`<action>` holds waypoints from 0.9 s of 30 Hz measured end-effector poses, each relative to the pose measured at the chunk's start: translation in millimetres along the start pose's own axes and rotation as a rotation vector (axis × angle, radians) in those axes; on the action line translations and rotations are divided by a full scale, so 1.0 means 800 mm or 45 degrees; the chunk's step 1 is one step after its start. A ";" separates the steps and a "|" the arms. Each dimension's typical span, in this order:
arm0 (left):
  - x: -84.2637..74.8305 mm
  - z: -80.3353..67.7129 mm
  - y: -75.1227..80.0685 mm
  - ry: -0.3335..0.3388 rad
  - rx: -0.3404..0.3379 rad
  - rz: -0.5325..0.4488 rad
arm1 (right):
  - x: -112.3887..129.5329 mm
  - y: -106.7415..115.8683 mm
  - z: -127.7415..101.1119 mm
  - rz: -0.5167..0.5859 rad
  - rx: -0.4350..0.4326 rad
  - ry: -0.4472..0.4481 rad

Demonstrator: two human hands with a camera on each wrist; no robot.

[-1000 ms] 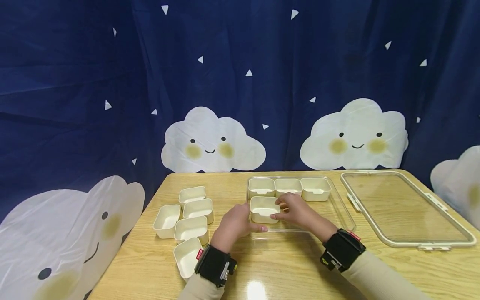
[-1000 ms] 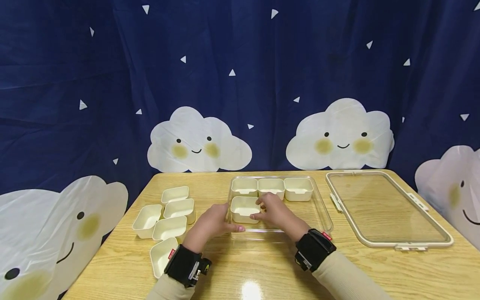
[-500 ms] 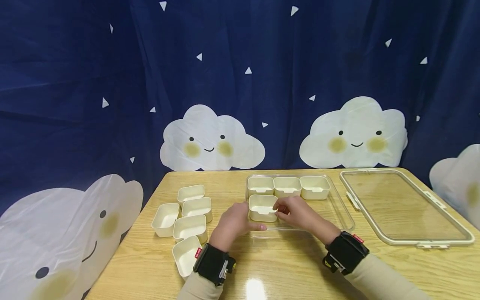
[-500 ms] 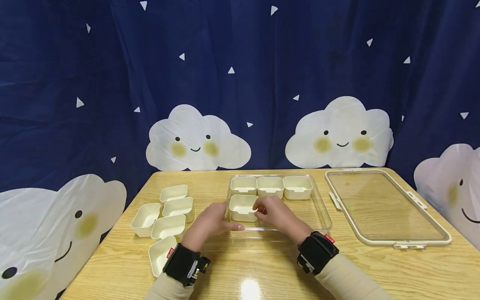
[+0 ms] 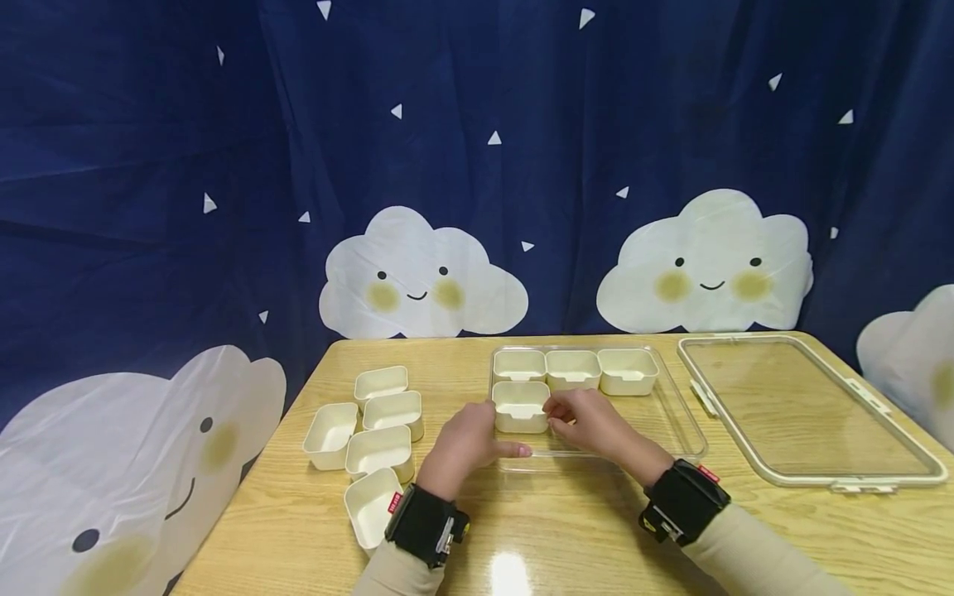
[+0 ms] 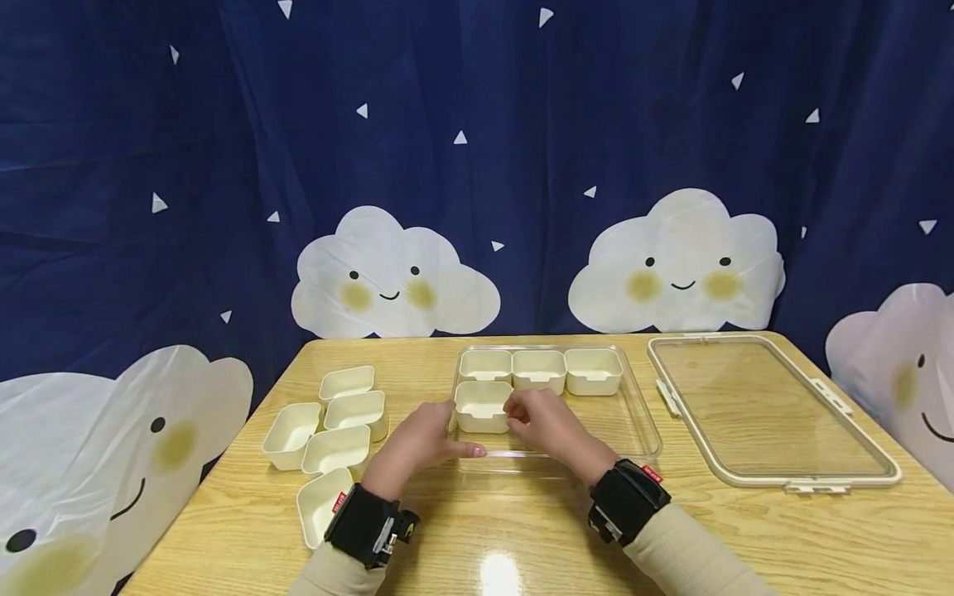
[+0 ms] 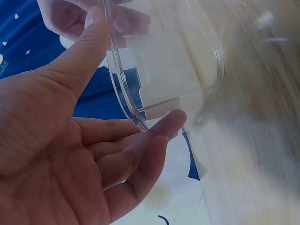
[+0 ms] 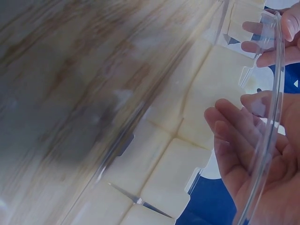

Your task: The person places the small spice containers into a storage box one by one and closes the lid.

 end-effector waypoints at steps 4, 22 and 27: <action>0.000 0.001 0.000 -0.015 -0.005 0.009 | 0.001 0.001 0.001 -0.001 -0.004 0.001; 0.001 0.001 -0.002 -0.005 0.021 0.018 | 0.004 -0.002 0.004 0.059 0.032 -0.073; 0.001 0.000 -0.001 -0.008 0.017 0.014 | 0.003 -0.003 0.004 0.061 0.027 -0.076</action>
Point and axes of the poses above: each hand's wrist, its own z-axis towards the middle knuckle, its own y-axis out of the back of the hand, x = y × z, the point moved 3 cm from there along z, towards the middle knuckle
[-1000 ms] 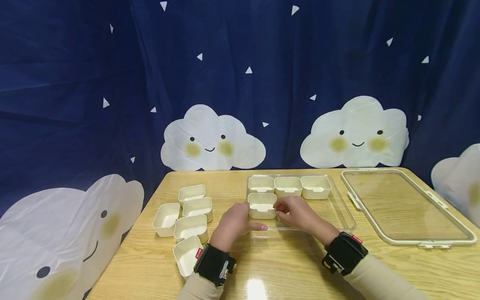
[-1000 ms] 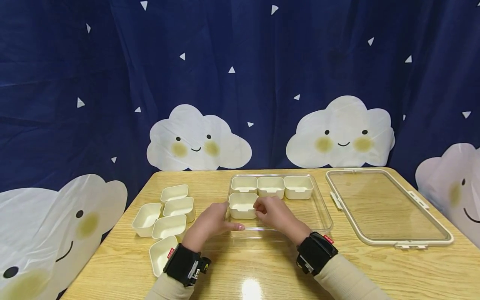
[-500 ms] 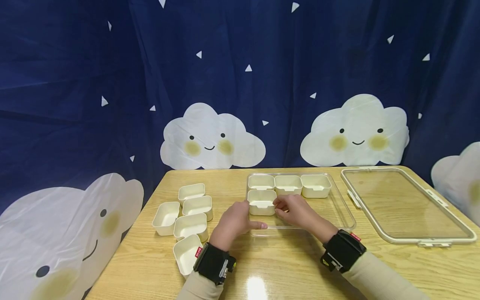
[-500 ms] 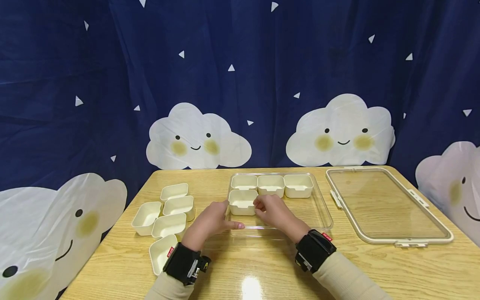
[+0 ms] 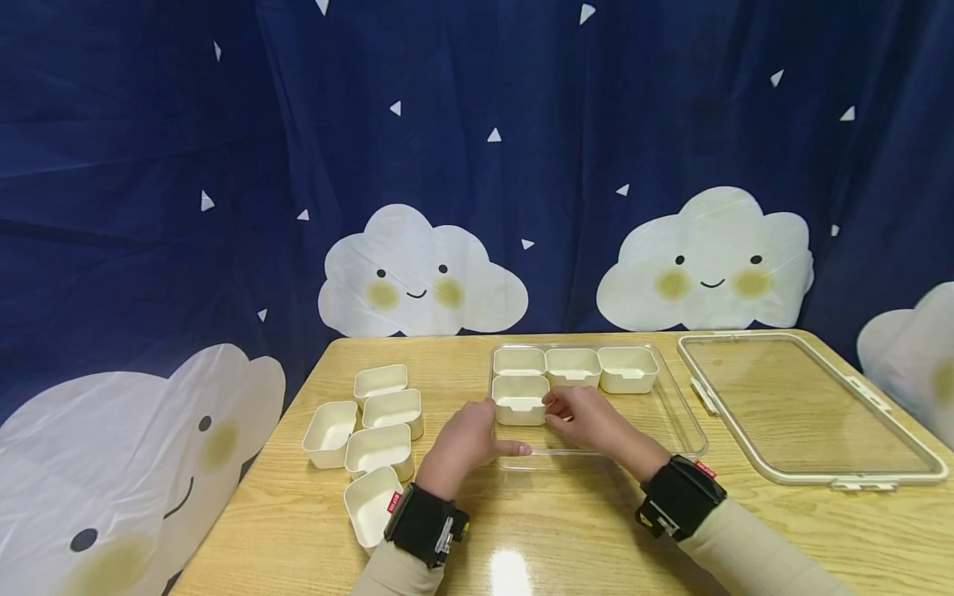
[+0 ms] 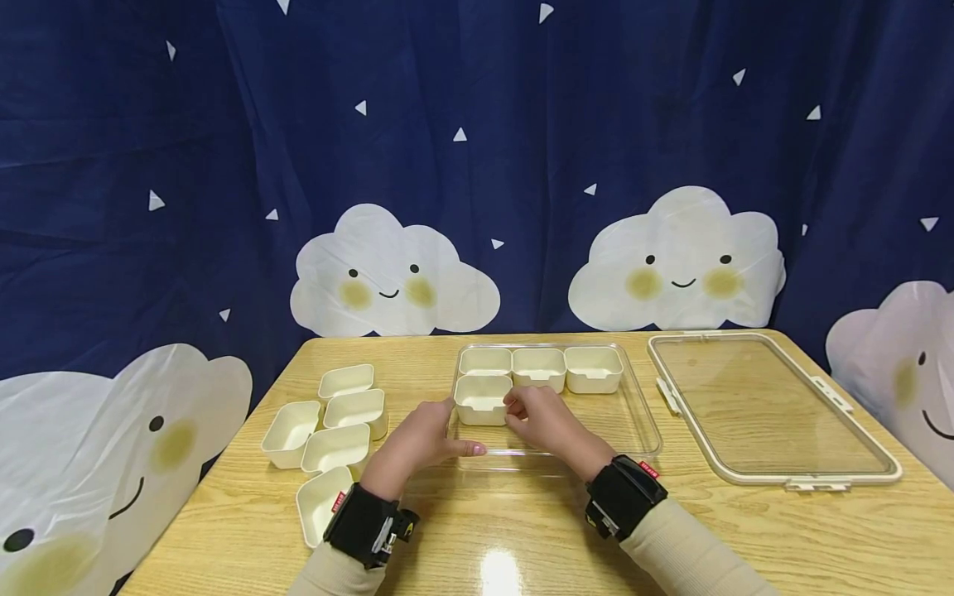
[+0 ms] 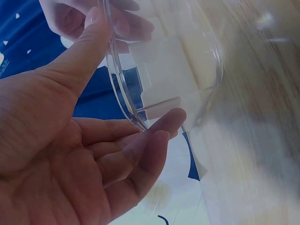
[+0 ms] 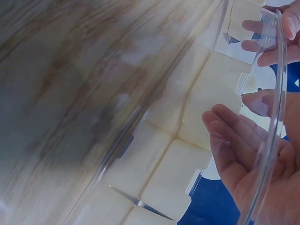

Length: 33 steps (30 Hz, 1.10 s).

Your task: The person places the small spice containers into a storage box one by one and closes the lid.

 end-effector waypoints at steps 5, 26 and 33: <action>-0.002 0.001 -0.001 -0.009 -0.005 -0.003 | -0.001 0.002 0.000 0.006 -0.004 0.012; 0.001 -0.001 0.001 0.029 -0.023 -0.041 | -0.007 0.059 -0.012 0.012 -0.140 0.005; 0.003 0.000 -0.001 0.027 -0.022 -0.031 | -0.057 0.131 -0.056 -0.210 -0.221 -0.255</action>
Point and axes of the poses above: each hand's wrist, its own z-axis towards the middle knuckle, its own y-axis out of the back of the hand, x = y × z, the point moved 3 cm from there along z, towards the middle knuckle
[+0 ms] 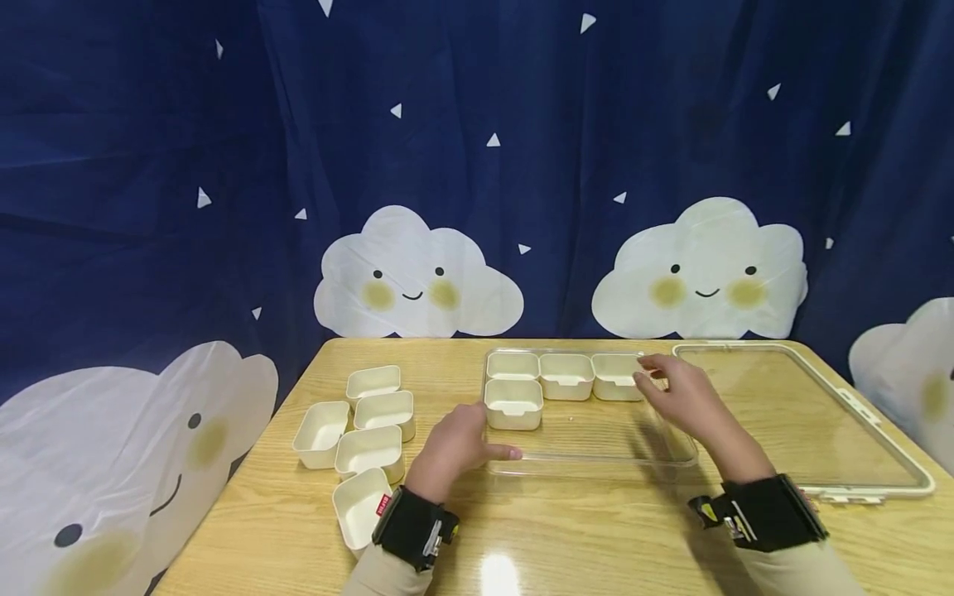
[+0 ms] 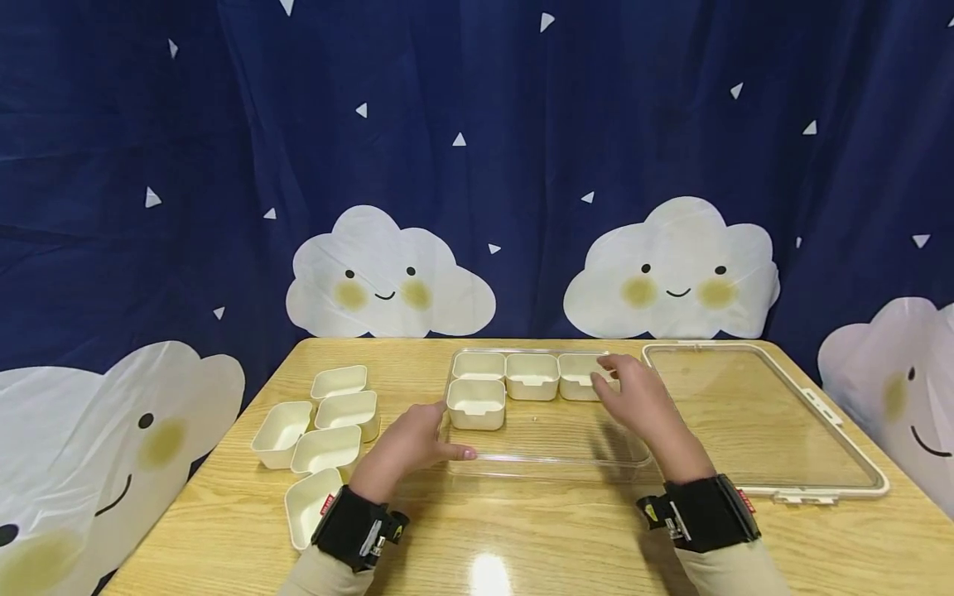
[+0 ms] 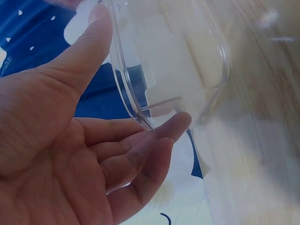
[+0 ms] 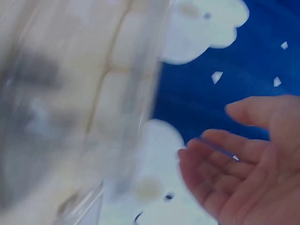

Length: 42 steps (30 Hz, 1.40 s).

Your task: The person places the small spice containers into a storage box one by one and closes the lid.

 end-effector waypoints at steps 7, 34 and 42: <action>0.004 -0.006 -0.001 0.012 0.007 0.034 | -0.053 -0.013 -0.020 -0.071 0.156 -0.064; 0.079 -0.092 0.149 0.032 -0.261 0.311 | -0.050 -0.022 -0.029 -0.068 0.088 -0.076; 0.143 -0.149 0.129 0.100 -0.163 0.290 | -0.044 -0.031 -0.015 -0.080 0.043 -0.013</action>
Point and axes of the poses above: each hand's wrist, its own z-axis towards the middle knuckle, its own y-axis out of the back of the hand, x = y × z, the point moved 3 cm from there along z, towards the middle knuckle
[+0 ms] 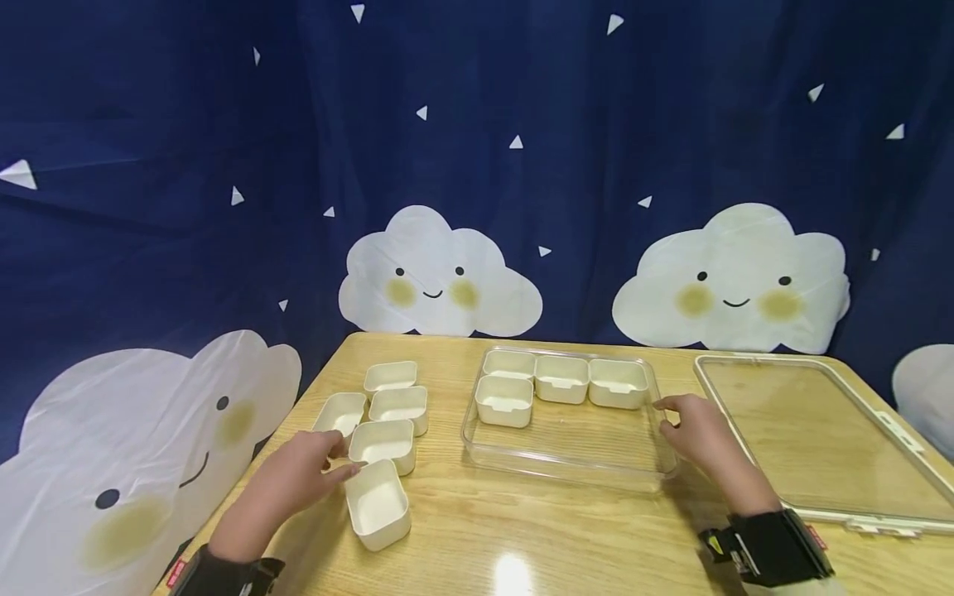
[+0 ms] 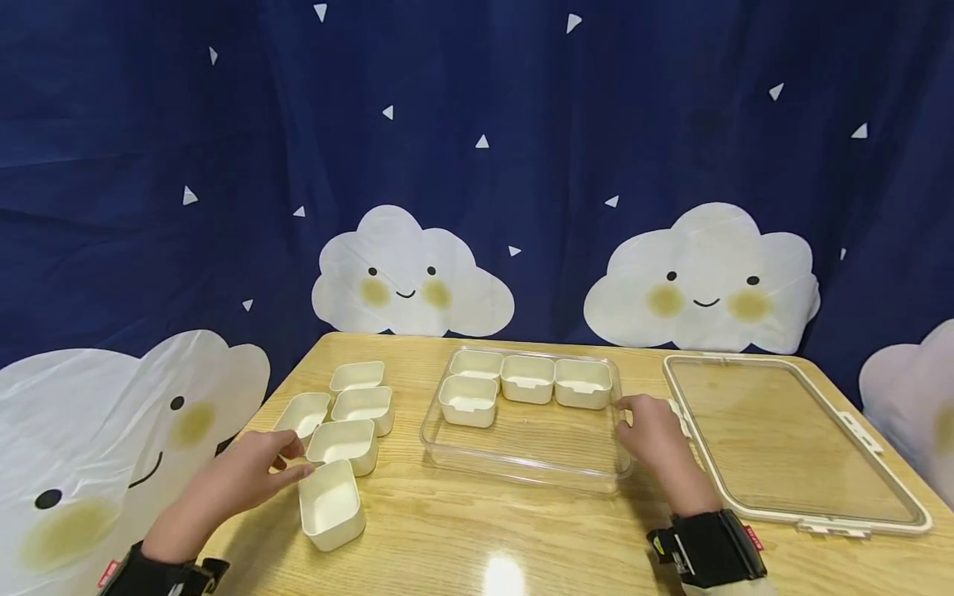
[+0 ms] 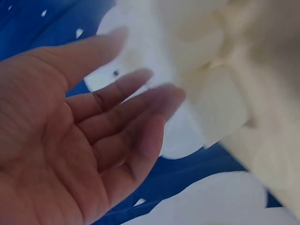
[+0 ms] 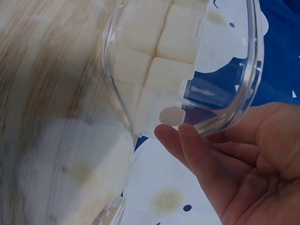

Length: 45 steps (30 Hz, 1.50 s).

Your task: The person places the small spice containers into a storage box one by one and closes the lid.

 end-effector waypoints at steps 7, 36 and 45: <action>-0.001 -0.011 -0.023 0.086 0.067 -0.044 | 0.004 -0.001 0.004 -0.021 -0.011 -0.003; -0.066 -0.036 -0.047 -0.314 0.149 -0.216 | 0.007 0.000 -0.003 -0.040 -0.044 -0.027; -0.080 -0.020 -0.058 -0.538 0.080 -0.329 | 0.007 -0.001 -0.002 -0.047 -0.057 -0.001</action>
Point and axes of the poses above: each hand's wrist, its own z-axis towards the middle knuckle, its own y-axis out of the back of the hand, x = y × z, the point moved 3 cm from there along z, towards the middle knuckle
